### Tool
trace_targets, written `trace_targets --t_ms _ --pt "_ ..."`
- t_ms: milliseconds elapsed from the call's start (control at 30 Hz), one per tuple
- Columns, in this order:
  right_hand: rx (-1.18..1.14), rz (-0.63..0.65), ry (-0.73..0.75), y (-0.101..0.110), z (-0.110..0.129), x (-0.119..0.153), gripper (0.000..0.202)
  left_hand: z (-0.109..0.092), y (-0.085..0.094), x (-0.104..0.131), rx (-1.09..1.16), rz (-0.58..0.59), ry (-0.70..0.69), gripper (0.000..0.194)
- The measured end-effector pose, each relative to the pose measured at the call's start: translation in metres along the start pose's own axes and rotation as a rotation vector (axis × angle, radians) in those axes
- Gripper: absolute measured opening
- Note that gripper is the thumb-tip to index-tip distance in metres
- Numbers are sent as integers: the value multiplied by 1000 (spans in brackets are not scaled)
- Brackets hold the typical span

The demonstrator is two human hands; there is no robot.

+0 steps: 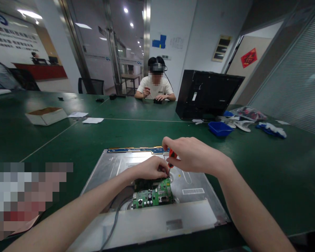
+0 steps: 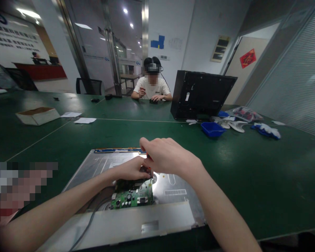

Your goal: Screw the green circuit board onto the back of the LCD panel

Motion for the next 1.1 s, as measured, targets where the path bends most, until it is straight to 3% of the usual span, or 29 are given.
trace_targets --t_ms 167,533,700,933,1100 --pt "-38 50 62 -2 7 3 24 4 0 0 -14 -10 21 12" --pt "91 -1 -136 0 -9 -3 23 3 0 0 -43 -11 -3 12" --pt "66 -6 -84 0 -6 -2 15 4 0 0 -32 -11 2 13" --pt "-3 -12 12 1 1 1 23 9 -2 -1 -18 -6 7 12" --pt "80 -41 -108 1 -8 -5 29 9 -2 -1 -1 1 -8 12"
Point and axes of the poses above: each hand's wrist, its own x-axis away from the middle knuckle, its own y-axis out of the back of the hand, z = x × y, the point moved 9 cm from there along -x, towards the middle knuckle, and after that the axes turned 10 degrees about z, right-handed, at the moved point
